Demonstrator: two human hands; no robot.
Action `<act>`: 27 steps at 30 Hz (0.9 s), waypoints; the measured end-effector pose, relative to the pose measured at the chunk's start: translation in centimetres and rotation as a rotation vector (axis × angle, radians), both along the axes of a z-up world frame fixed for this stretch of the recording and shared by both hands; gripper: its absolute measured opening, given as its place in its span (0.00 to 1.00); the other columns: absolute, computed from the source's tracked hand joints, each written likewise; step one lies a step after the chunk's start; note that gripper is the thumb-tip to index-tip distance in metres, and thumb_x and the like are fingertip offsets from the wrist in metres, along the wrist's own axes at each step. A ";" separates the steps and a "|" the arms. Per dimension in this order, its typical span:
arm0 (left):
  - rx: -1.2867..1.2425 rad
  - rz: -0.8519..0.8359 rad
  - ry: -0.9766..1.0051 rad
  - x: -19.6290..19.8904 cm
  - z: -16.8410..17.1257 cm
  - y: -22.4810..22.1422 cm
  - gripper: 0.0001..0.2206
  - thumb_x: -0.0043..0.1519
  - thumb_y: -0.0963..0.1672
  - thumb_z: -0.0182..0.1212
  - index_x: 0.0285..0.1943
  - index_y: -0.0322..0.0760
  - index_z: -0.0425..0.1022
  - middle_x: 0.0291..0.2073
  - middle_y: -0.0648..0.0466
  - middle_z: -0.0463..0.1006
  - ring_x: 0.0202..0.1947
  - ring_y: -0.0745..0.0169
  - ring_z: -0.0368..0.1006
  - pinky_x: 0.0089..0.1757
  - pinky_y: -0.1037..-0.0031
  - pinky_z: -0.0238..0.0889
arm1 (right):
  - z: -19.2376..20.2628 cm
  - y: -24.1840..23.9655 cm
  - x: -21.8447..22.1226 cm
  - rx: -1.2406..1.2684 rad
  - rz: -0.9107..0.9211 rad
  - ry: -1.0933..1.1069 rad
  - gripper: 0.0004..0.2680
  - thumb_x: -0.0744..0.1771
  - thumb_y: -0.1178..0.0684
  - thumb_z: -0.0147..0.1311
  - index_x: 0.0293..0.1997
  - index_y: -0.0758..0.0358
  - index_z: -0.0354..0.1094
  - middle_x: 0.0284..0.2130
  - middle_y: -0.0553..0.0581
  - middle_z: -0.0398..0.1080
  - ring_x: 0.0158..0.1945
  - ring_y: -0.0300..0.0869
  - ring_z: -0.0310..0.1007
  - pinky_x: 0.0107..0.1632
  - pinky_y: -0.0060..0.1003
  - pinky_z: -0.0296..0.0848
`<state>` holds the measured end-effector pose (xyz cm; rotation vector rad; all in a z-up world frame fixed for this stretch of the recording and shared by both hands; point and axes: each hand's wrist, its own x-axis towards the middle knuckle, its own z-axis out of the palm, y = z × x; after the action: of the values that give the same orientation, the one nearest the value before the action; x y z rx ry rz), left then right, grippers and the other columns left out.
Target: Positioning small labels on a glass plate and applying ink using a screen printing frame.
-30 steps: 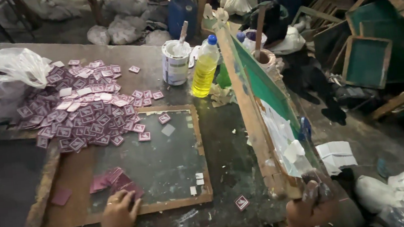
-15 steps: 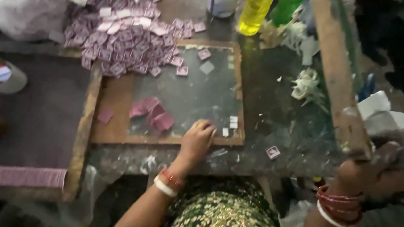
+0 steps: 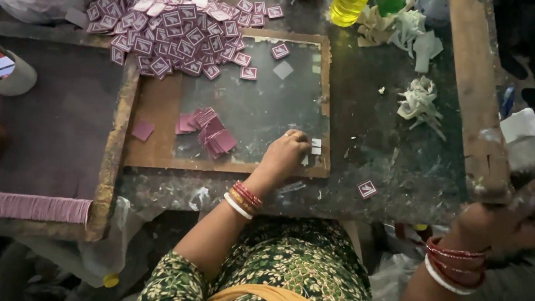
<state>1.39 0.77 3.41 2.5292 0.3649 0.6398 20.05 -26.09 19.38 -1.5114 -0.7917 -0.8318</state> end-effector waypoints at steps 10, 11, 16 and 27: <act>0.012 -0.027 0.041 0.6 -0.9 -0.3 0.06 0.50 0.42 0.66 0.34 0.38 0.82 0.45 0.52 0.79 0.53 0.49 0.72 0.50 0.63 0.69 | -2.0 -2.5 3.4 -0.219 -0.213 -0.165 0.14 0.76 0.49 0.48 0.44 0.76 0.66 0.25 0.60 0.62 0.24 0.44 0.50 0.31 0.45 0.48; 0.018 -0.008 0.033 0.2 -0.6 -0.8 0.08 0.47 0.43 0.67 0.34 0.38 0.82 0.46 0.50 0.79 0.53 0.48 0.72 0.48 0.62 0.69 | -2.6 -2.7 3.8 -0.218 -0.224 -0.170 0.15 0.75 0.49 0.49 0.36 0.74 0.64 0.23 0.59 0.61 0.23 0.46 0.50 0.28 0.46 0.44; 0.104 -0.052 0.114 -0.6 -3.2 -2.8 0.08 0.50 0.42 0.66 0.37 0.40 0.83 0.46 0.49 0.79 0.51 0.48 0.73 0.49 0.62 0.69 | -2.2 -0.3 0.8 -0.091 -0.019 -0.102 0.16 0.78 0.45 0.50 0.47 0.75 0.64 0.35 0.61 0.67 0.34 0.45 0.65 0.37 0.39 0.62; -1.069 0.245 -0.052 -9.9 4.4 -6.1 0.18 0.57 0.50 0.69 0.41 0.27 0.78 0.29 0.41 0.83 0.32 0.40 0.79 0.34 0.58 0.72 | -6.1 9.0 -6.8 -0.660 0.590 -0.058 0.08 0.68 0.55 0.58 0.51 0.60 0.74 0.42 0.60 0.78 0.44 0.50 0.79 0.47 0.45 0.76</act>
<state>-8.49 -5.35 7.84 1.4557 0.7597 0.4169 13.24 -17.13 13.31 -1.6702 -1.5632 -0.1649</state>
